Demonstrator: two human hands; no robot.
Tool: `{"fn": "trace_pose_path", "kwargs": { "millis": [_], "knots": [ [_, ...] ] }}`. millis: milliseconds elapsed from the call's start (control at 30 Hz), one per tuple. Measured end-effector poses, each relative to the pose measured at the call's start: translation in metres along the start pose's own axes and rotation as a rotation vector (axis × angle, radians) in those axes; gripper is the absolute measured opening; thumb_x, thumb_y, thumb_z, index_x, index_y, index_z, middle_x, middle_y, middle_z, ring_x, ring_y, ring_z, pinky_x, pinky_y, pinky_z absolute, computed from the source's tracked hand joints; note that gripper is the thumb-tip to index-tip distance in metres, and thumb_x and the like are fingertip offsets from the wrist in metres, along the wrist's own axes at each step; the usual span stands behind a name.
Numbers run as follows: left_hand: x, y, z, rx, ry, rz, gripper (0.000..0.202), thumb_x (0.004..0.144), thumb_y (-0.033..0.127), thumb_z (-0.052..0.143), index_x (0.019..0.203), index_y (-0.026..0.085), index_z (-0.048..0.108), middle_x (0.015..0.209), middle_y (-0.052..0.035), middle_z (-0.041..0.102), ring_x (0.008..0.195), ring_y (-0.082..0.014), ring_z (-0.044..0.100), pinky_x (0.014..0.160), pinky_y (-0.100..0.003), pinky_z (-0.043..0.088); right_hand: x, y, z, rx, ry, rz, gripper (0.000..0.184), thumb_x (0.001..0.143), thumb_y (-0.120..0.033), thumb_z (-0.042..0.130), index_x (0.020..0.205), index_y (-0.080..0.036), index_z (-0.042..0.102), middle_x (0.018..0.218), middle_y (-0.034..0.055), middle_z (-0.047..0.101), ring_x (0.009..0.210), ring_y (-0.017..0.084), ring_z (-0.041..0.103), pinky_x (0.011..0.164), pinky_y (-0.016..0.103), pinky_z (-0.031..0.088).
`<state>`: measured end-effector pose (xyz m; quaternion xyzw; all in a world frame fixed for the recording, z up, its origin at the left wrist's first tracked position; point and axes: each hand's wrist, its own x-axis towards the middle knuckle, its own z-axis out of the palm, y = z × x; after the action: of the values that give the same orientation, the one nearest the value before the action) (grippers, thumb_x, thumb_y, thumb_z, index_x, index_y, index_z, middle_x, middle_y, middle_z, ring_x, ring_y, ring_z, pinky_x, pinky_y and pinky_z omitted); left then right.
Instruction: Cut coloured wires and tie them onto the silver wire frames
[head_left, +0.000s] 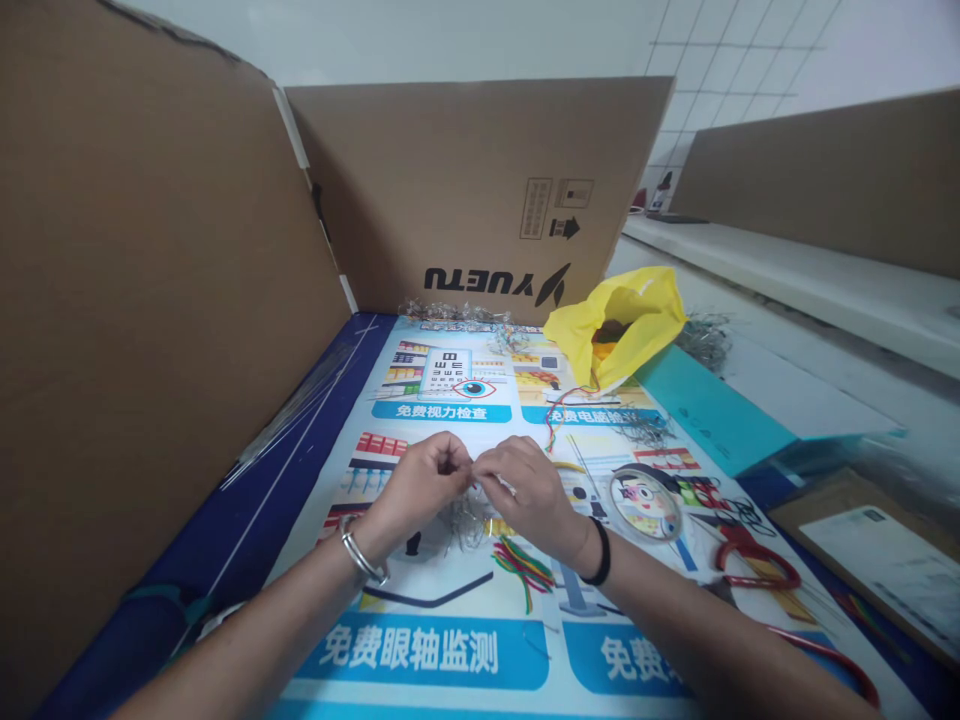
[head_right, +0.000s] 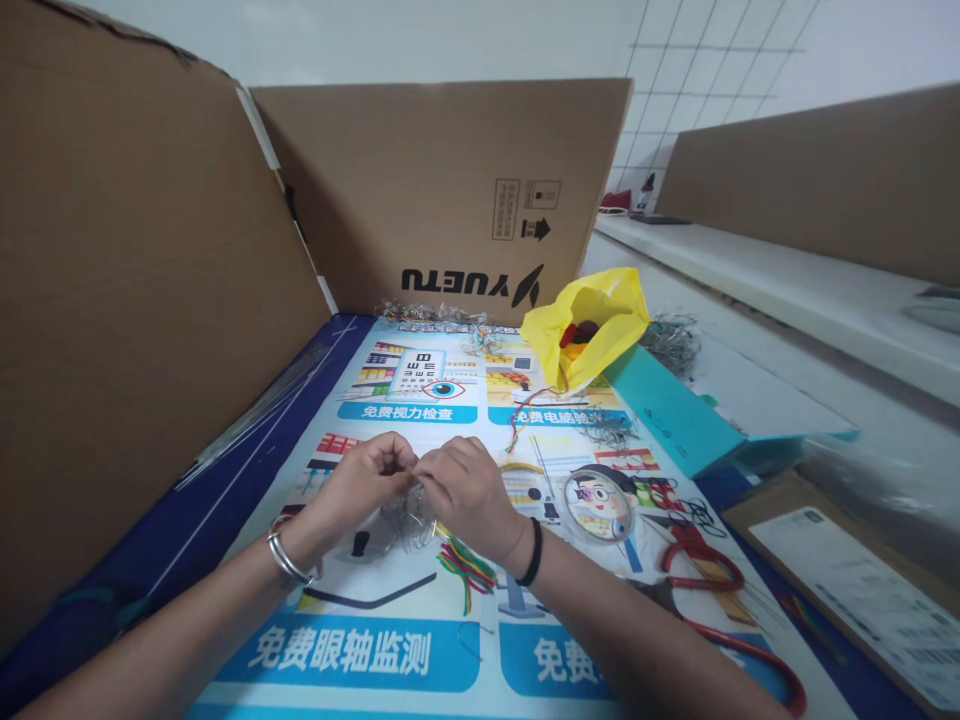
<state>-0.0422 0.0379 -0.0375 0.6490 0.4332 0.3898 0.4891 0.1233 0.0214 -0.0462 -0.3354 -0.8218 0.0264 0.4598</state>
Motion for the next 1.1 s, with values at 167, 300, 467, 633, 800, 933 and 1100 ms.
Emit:
{"fn": "trace_pose_path", "kwargs": {
  "millis": [167, 300, 467, 633, 800, 933, 1100],
  "knots": [
    [0.002, -0.002, -0.002, -0.076, -0.023, -0.026, 0.011, 0.071, 0.017, 0.063, 0.070, 0.016, 0.052, 0.066, 0.0029, 0.054, 0.059, -0.0079, 0.048, 0.055, -0.019, 0.036, 0.004, 0.006, -0.008, 0.081, -0.033, 0.156, 0.009, 0.083, -0.015, 0.054, 0.081, -0.020, 0.061, 0.079, 0.0034, 0.065, 0.079, 0.017, 0.055, 0.074, 0.032, 0.042],
    [0.003, -0.004, -0.003, -0.113, -0.063, -0.041, 0.013, 0.070, 0.017, 0.064, 0.073, 0.016, 0.052, 0.069, 0.0021, 0.056, 0.061, -0.0083, 0.049, 0.056, -0.020, 0.037, 0.003, 0.010, -0.009, 0.108, -0.134, 0.196, 0.008, 0.075, -0.015, 0.061, 0.080, -0.020, 0.063, 0.081, 0.0036, 0.064, 0.080, 0.018, 0.056, 0.075, 0.033, 0.042],
    [0.003, -0.003, -0.004, -0.116, -0.081, -0.040, 0.014, 0.070, 0.017, 0.065, 0.072, 0.015, 0.051, 0.069, 0.0022, 0.055, 0.061, -0.0080, 0.048, 0.056, -0.020, 0.037, 0.002, 0.009, -0.005, 0.126, -0.095, 0.214, 0.009, 0.072, -0.010, 0.059, 0.071, -0.019, 0.061, 0.074, 0.0022, 0.062, 0.077, 0.017, 0.055, 0.074, 0.033, 0.041],
    [0.002, -0.001, -0.005, -0.107, -0.083, -0.042, 0.013, 0.072, 0.017, 0.064, 0.073, 0.015, 0.051, 0.070, 0.0023, 0.055, 0.062, -0.0079, 0.048, 0.057, -0.020, 0.037, 0.004, 0.008, -0.007, 0.173, -0.079, 0.198, 0.010, 0.074, -0.011, 0.057, 0.070, -0.020, 0.060, 0.073, 0.0018, 0.061, 0.076, 0.017, 0.055, 0.075, 0.032, 0.041],
    [0.002, 0.000, -0.005, -0.103, -0.103, -0.037, 0.014, 0.071, 0.018, 0.065, 0.073, 0.015, 0.051, 0.068, 0.0035, 0.054, 0.059, -0.0070, 0.046, 0.055, -0.020, 0.036, 0.005, 0.011, -0.010, 0.245, -0.123, 0.286, 0.012, 0.077, -0.011, 0.057, 0.070, -0.020, 0.060, 0.074, 0.0007, 0.062, 0.078, 0.016, 0.055, 0.075, 0.030, 0.040],
    [0.003, 0.001, -0.005, -0.085, -0.121, -0.035, 0.014, 0.071, 0.019, 0.065, 0.073, 0.015, 0.051, 0.067, 0.0035, 0.054, 0.059, -0.0070, 0.046, 0.055, -0.020, 0.036, 0.004, 0.016, -0.008, 0.248, -0.166, 0.353, 0.012, 0.077, -0.011, 0.058, 0.069, -0.020, 0.060, 0.073, 0.0000, 0.062, 0.078, 0.016, 0.055, 0.075, 0.031, 0.040],
    [0.002, 0.001, -0.006, -0.084, -0.128, -0.033, 0.015, 0.071, 0.019, 0.065, 0.073, 0.015, 0.051, 0.068, 0.0037, 0.053, 0.059, -0.0069, 0.046, 0.055, -0.020, 0.037, 0.000, 0.021, -0.006, 0.358, -0.201, 0.377, 0.007, 0.078, -0.018, 0.061, 0.071, -0.020, 0.062, 0.077, 0.0007, 0.063, 0.081, 0.016, 0.055, 0.078, 0.032, 0.040]
  ]
}}
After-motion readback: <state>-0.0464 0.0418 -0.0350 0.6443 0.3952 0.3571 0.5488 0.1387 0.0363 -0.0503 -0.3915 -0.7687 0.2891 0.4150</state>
